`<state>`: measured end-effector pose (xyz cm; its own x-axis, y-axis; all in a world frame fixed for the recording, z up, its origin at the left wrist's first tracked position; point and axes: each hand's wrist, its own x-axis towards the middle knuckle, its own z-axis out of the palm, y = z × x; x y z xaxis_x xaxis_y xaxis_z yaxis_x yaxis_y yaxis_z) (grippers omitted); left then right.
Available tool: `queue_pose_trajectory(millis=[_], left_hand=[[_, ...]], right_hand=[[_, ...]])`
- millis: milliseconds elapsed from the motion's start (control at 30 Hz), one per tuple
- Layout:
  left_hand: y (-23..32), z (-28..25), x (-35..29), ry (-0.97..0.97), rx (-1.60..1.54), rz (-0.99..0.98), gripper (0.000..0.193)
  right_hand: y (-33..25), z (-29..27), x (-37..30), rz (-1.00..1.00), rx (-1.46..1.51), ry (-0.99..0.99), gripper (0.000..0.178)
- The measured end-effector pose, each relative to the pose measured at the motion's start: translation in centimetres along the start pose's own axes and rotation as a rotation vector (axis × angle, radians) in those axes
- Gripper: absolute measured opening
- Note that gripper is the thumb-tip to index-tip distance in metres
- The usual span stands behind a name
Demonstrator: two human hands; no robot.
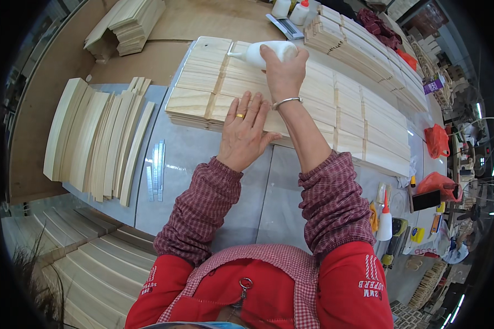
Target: Assembling wooden boxes using wood glue and a pneumatic nail gun in a factory setting.
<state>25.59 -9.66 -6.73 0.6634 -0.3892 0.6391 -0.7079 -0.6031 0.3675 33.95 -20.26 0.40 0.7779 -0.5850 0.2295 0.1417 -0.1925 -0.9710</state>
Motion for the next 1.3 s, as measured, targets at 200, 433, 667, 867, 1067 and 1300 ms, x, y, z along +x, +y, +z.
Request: queue_pose_trajectory(millis=[200, 433, 667, 867, 1067, 1300], left_hand=[[0.0, 0.0, 0.1, 0.000, 0.012, 0.002, 0.067], [-0.2, 0.1, 0.1, 0.013, 0.021, 0.005, 0.065], [-0.1, 0.3, 0.1, 0.036, 0.029, 0.018, 0.064], [-0.2, 0.3, 0.1, 0.054, 0.028, 0.030, 0.059], [-0.4, 0.5, 0.1, 0.066, 0.031, 0.051, 0.054], [-0.6, 1.2, -0.2, 0.120, 0.041, 0.067, 0.050]], right_hand=[[0.2, -0.2, -1.0, 0.053, 0.031, -0.013, 0.057], [-1.6, -1.0, -2.9, 0.092, -0.045, -0.080, 0.051], [-1.3, -2.0, -3.7, 0.048, -0.035, -0.073, 0.051], [-1.4, -2.8, -5.3, 0.019, -0.076, -0.073, 0.055], [-2.4, -3.6, -7.5, 0.022, -0.080, -0.086, 0.054], [-2.5, -3.7, -8.8, 0.023, -0.069, -0.071, 0.051]])
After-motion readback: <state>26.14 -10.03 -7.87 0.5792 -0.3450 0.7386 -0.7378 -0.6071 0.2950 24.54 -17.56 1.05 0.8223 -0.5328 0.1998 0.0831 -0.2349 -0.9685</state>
